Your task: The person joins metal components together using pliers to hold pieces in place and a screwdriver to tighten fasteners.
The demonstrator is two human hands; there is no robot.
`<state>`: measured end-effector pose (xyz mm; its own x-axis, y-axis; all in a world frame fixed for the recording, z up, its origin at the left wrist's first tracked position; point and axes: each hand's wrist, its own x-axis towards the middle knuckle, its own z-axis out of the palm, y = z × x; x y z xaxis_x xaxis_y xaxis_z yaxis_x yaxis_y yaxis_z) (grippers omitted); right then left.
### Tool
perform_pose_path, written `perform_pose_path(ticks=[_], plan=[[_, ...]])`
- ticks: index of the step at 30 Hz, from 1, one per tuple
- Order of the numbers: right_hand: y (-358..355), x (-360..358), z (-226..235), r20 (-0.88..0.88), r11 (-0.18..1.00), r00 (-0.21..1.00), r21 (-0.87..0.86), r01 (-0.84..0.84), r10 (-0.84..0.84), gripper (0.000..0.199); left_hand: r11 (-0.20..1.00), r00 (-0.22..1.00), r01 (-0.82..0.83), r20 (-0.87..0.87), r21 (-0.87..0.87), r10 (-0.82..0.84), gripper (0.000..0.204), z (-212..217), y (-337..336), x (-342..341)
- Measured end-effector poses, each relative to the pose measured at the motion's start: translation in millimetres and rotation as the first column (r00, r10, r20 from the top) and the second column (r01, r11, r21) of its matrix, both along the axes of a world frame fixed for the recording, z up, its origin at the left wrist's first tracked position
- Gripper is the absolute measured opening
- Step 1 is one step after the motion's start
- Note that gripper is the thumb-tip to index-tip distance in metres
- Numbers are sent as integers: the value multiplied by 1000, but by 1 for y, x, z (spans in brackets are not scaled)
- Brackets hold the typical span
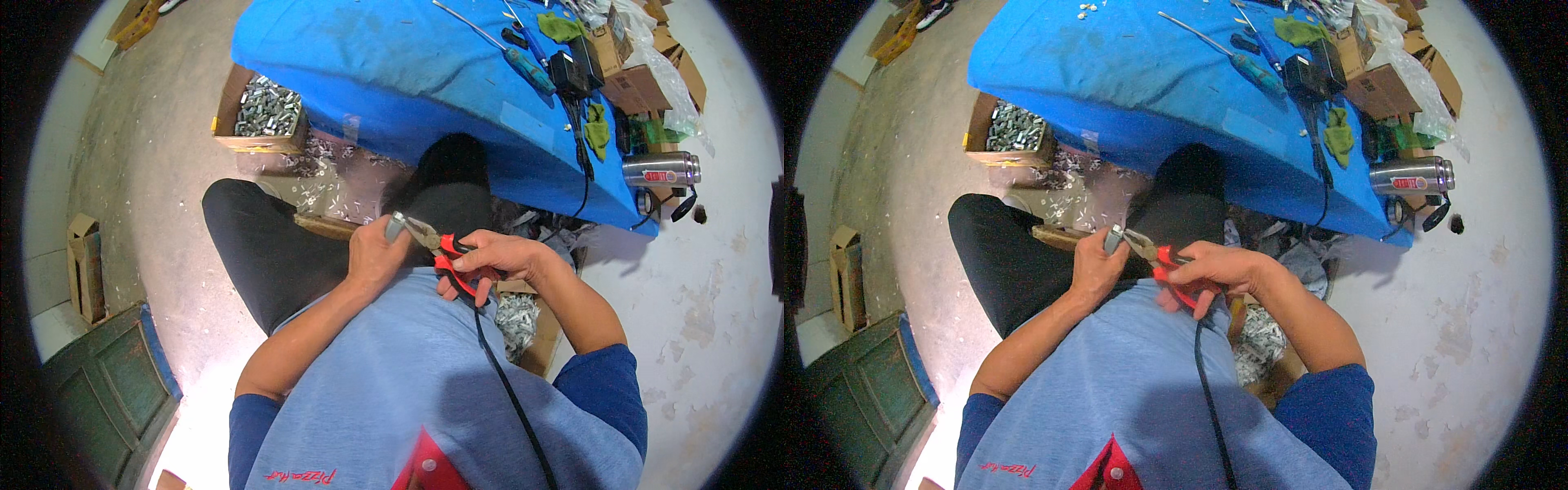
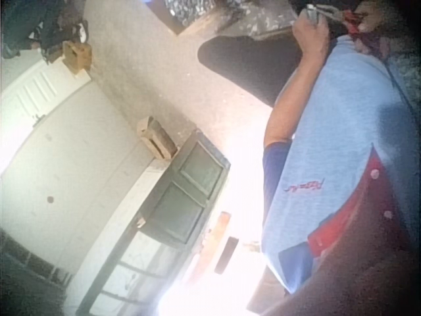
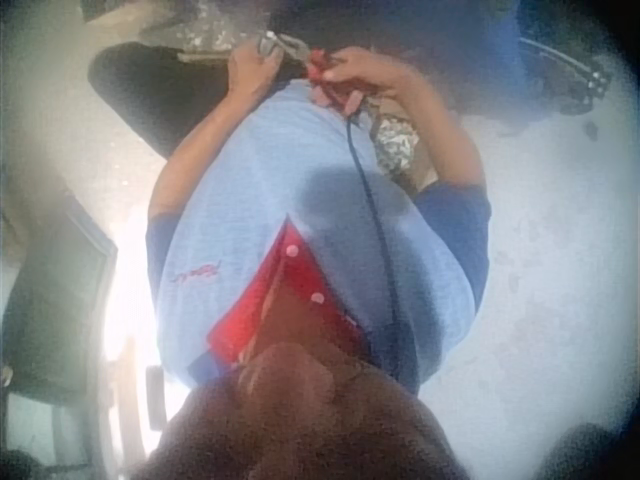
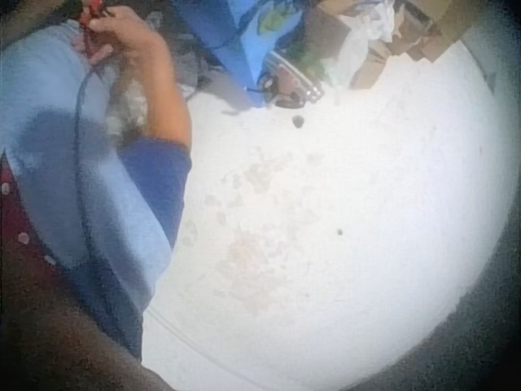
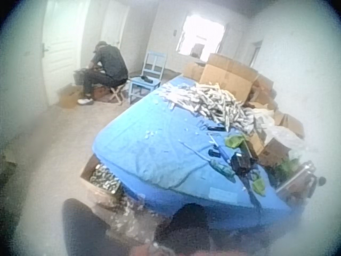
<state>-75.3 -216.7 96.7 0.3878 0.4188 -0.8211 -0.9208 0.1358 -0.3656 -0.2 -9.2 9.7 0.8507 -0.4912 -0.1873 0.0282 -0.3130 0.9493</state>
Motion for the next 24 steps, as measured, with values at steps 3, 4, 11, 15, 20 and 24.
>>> perform_pose_path(ticks=[3,4,11,15,20,24], plan=[[-2,1,1,6,1000,1000,26,-14,14,43,1000,1000,-4,28,3,4,21,-4,0,1],[-1,2,1,12,999,1000,32,-15,15,43,1000,999,-10,36,0,10,21,-5,0,0],[0,3,3,42,998,999,51,-32,30,45,1000,999,-16,28,-17,16,18,-2,0,-1],[-3,3,-1,29,996,999,83,-23,21,45,999,998,-6,62,-38,8,18,-8,0,-1],[-2,2,-2,4,994,1000,110,-9,8,46,1000,989,12,150,-1,-11,17,-9,2,0],[-2,3,2,3,993,1000,122,-8,8,46,1000,979,-2,204,-5,3,17,-9,1,0]])
